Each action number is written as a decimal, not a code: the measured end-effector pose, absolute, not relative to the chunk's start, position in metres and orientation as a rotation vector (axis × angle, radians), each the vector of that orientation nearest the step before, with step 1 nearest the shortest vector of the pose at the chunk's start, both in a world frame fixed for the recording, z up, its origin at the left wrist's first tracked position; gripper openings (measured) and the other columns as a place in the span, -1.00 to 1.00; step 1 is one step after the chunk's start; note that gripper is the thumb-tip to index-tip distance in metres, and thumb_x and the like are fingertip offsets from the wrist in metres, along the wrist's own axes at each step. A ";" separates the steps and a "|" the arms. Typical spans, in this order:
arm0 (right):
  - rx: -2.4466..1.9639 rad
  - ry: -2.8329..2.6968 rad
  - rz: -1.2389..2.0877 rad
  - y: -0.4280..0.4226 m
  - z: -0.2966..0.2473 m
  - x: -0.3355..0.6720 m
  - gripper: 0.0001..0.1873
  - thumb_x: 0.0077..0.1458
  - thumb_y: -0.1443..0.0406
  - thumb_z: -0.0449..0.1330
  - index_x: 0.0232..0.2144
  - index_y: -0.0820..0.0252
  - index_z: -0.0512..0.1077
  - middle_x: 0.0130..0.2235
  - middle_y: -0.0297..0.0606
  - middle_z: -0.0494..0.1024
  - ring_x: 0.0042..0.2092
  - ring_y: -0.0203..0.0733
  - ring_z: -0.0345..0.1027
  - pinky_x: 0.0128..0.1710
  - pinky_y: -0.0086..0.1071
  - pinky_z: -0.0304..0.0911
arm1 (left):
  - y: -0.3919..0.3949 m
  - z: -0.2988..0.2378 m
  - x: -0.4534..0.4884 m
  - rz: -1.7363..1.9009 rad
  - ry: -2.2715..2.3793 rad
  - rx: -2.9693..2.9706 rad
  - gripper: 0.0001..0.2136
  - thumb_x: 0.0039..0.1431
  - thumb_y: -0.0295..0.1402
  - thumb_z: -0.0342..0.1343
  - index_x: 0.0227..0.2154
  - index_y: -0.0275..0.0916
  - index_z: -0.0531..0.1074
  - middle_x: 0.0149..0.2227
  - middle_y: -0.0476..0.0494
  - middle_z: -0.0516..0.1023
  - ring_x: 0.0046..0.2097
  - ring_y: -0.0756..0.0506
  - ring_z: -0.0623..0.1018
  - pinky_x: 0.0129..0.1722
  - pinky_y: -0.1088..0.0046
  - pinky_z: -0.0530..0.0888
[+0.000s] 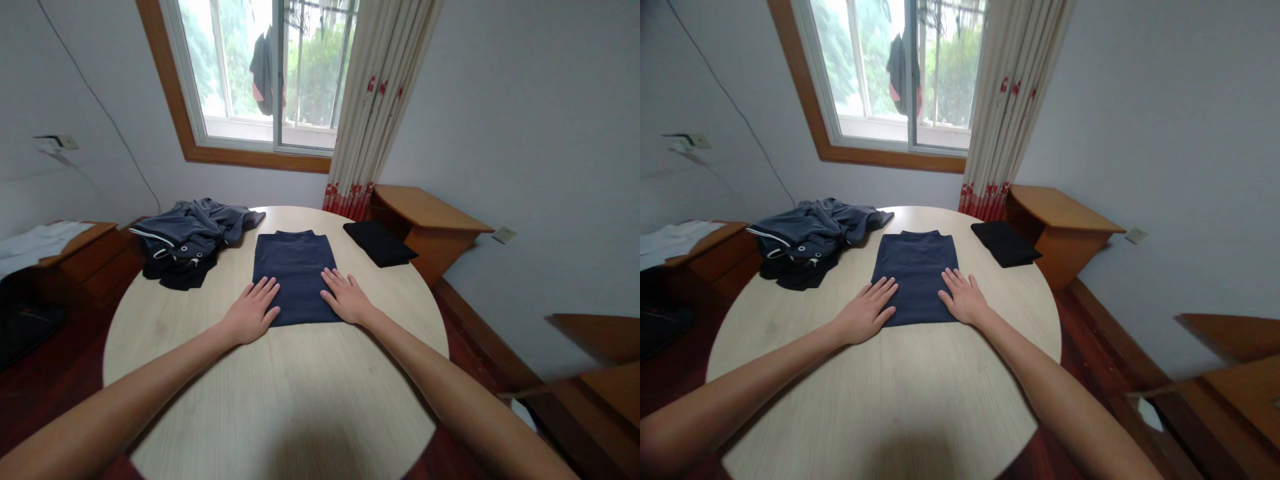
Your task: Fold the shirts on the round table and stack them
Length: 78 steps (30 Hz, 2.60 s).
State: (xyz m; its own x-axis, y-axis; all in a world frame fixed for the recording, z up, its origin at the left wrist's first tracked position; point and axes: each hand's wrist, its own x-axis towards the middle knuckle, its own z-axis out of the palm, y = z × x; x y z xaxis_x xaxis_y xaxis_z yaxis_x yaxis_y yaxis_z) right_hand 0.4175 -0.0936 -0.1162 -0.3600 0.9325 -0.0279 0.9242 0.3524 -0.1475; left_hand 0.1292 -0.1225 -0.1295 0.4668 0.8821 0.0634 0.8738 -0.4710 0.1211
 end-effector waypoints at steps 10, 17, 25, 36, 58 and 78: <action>-1.588 -2.567 -0.022 -0.097 -0.083 0.379 -0.43 0.37 0.05 -0.07 0.19 0.27 0.41 0.27 0.02 0.38 0.28 0.11 0.24 0.34 0.05 -0.09 | -0.116 -0.098 0.150 0.389 1.472 2.674 -0.48 0.40 -0.05 -0.20 0.19 -0.25 0.42 0.30 -0.26 0.37 0.29 -0.25 0.36 0.31 0.08 0.20; -1.612 -2.602 0.066 -0.007 -0.113 0.338 -0.37 0.39 0.14 -0.13 0.41 0.26 0.05 0.46 -0.13 -0.05 0.46 -0.02 -0.22 0.40 0.07 -0.27 | -0.022 -0.120 0.179 0.273 1.783 2.561 -0.45 0.42 -0.14 -0.21 0.35 -0.26 0.19 0.45 -0.22 0.02 0.45 -0.26 0.03 0.38 0.00 0.02; -1.705 -2.408 0.215 0.020 -0.126 0.376 -0.21 0.35 -0.13 -0.17 0.42 0.20 0.02 0.46 -0.18 -0.07 0.47 -0.09 -0.26 0.41 0.02 -0.33 | 0.011 -0.136 0.148 0.225 1.904 2.385 -0.29 0.35 0.09 -0.27 0.42 -0.24 0.05 0.47 -0.18 -0.07 0.47 -0.29 -0.07 0.38 0.02 -0.01; -1.848 -2.207 0.306 0.014 -0.132 0.422 -0.39 0.43 0.07 -0.22 0.41 0.11 0.05 0.45 -0.17 -0.03 0.46 -0.06 -0.19 0.40 0.07 -0.29 | 0.002 -0.138 0.098 0.336 1.948 2.319 -0.41 0.41 -0.11 -0.29 0.39 -0.28 0.10 0.44 -0.21 0.05 0.45 -0.22 0.04 0.38 -0.02 0.00; -1.097 -2.285 0.777 -0.091 -0.106 0.480 -0.74 0.14 0.14 0.24 -0.20 0.05 0.67 0.25 -0.09 0.40 0.35 0.10 0.12 0.33 0.10 -0.01 | -0.108 -0.115 0.065 0.494 1.033 2.521 -0.60 0.25 -0.41 -0.08 0.05 -0.05 0.53 0.23 -0.10 0.46 0.31 -0.17 0.36 0.38 0.05 0.08; -1.318 -1.694 0.723 -0.055 -0.130 0.447 -0.58 0.03 0.07 0.21 -0.12 0.19 0.42 -0.50 -0.47 0.29 -0.45 -0.25 0.22 -0.39 -0.36 0.17 | -0.065 -0.117 0.096 1.060 1.311 1.449 -0.10 -0.12 -0.18 0.37 0.29 -0.33 0.14 -0.56 0.17 0.41 -0.47 -0.05 0.48 -0.41 0.44 0.38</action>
